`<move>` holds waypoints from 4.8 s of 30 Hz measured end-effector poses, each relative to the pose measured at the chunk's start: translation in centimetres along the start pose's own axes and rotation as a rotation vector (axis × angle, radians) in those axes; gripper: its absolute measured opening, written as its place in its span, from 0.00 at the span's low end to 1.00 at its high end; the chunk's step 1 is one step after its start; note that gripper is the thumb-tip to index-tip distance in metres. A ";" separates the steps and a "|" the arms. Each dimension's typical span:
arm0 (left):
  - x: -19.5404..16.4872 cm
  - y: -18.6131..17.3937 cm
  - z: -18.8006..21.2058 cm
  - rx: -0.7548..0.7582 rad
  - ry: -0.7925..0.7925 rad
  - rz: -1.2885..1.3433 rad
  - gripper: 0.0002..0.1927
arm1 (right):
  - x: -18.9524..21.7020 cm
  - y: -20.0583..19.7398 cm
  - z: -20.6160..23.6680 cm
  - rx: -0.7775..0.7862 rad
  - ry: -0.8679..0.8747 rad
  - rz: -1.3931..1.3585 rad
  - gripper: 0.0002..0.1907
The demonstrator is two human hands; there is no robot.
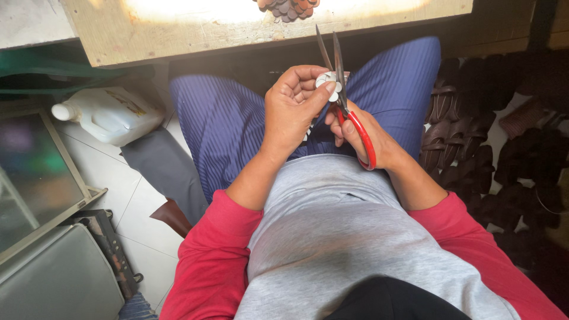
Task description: The person sits cross-legged and uses red-handled scissors to cut small white paper shapes from a larger sheet. They trim the edges carefully and place the finished pieces on a wooden table where similar shapes are already stacked.
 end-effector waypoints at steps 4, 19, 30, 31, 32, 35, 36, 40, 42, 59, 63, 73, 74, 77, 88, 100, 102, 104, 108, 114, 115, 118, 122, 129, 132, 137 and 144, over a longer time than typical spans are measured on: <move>-0.1 -0.1 -0.1 0.007 -0.014 0.005 0.10 | -0.4 0.0 0.0 0.010 0.026 -0.009 0.38; -1.0 -0.9 -0.1 -0.041 0.133 -0.220 0.04 | -0.6 0.3 0.0 -0.015 0.102 0.103 0.35; -0.5 -1.6 -0.6 -0.052 0.139 -0.153 0.07 | -1.2 -0.1 0.1 -0.021 0.102 0.038 0.36; -0.4 -1.5 -0.5 -0.040 0.132 -0.138 0.07 | -1.2 -0.1 0.1 -0.018 0.108 0.053 0.36; -0.4 -1.5 -0.5 -0.029 0.126 -0.123 0.07 | -1.2 -0.2 0.1 -0.015 0.112 0.068 0.36; -0.6 -1.3 -0.7 0.006 0.105 -0.047 0.08 | -1.1 -0.3 0.1 -0.002 0.106 0.099 0.36; -0.7 -1.2 -0.7 0.018 0.097 -0.016 0.09 | -1.0 -0.4 0.1 0.003 0.102 0.106 0.36; -1.3 -0.7 -0.4 0.050 0.093 -0.090 0.15 | -1.1 -0.3 0.1 -0.001 0.110 0.063 0.34; -0.9 -0.7 0.0 0.014 0.025 -0.050 0.19 | -1.0 -0.3 0.1 0.007 0.092 0.030 0.33; 0.5 -1.2 0.1 -0.058 0.021 0.058 0.14 | -0.2 0.0 0.4 0.078 -0.001 0.027 0.33; 1.5 -1.4 0.5 -0.075 -0.022 0.018 0.13 | -0.8 -0.1 0.4 0.047 0.008 0.038 0.35; 1.2 -0.9 0.3 -0.015 -0.043 0.080 0.16 | -1.5 0.1 0.1 0.047 0.026 -0.052 0.36; 1.1 -1.0 0.3 -0.015 -0.050 0.042 0.17 | -1.5 -0.1 0.2 0.029 0.034 -0.009 0.35; 0.4 -1.1 0.3 -0.007 -0.053 -0.020 0.17 | -1.1 0.0 0.1 0.016 0.041 0.007 0.35; -0.5 -1.5 0.0 -0.001 -0.005 -0.031 0.17 | -0.7 0.5 -0.3 0.041 0.054 -0.010 0.35; -0.2 -1.8 -0.4 0.028 -0.014 0.014 0.19 | -0.4 0.3 0.0 0.038 0.063 -0.019 0.31; -0.2 -1.9 -0.4 0.030 -0.025 0.023 0.19 | -0.3 0.2 0.0 0.036 0.069 -0.024 0.31; -0.3 -2.0 -0.5 0.042 -0.012 0.017 0.20 | -0.3 0.2 0.1 0.034 0.080 -0.023 0.30; -0.3 -2.2 -0.6 0.051 -0.015 0.025 0.19 | -0.4 0.1 0.1 0.033 0.099 0.009 0.30; -0.2 -2.9 -0.7 0.010 0.009 -0.009 0.18 | -0.8 0.1 0.2 0.032 0.134 0.034 0.30; -0.3 -3.0 -0.7 0.005 0.013 -0.031 0.18 | -0.9 0.1 0.1 0.030 0.135 0.020 0.30; -0.3 -2.7 -0.5 -0.006 0.028 -0.044 0.18 | -1.1 0.2 0.1 0.025 0.141 -0.014 0.29; 0.2 -2.1 -0.3 -0.020 0.020 0.013 0.20 | -1.2 -0.1 0.1 0.005 0.151 0.014 0.29; -1.2 -3.1 -0.6 -0.102 0.169 -0.072 0.17 | -0.1 -0.9 0.2 -0.139 0.064 0.353 0.21; -1.4 -3.0 -0.5 -0.075 0.142 -0.156 0.17 | -1.6 -1.6 0.2 -0.188 0.250 0.422 0.22; -1.9 -2.8 -0.4 -0.050 0.114 -0.188 0.18 | -1.4 -1.7 0.2 -0.207 0.246 0.469 0.22; -1.9 -2.3 -0.6 -0.019 0.115 -0.191 0.18 | -2.7 -0.1 0.4 0.036 0.237 0.019 0.19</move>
Point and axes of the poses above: each hand's wrist, its own z-axis away from the middle knuckle, its own y-axis out of the palm, x = y × z, the point moved 9 cm from there along -z, towards the middle knuckle, and after that the axes turned 13 degrees about y, right-handed, at the moved point
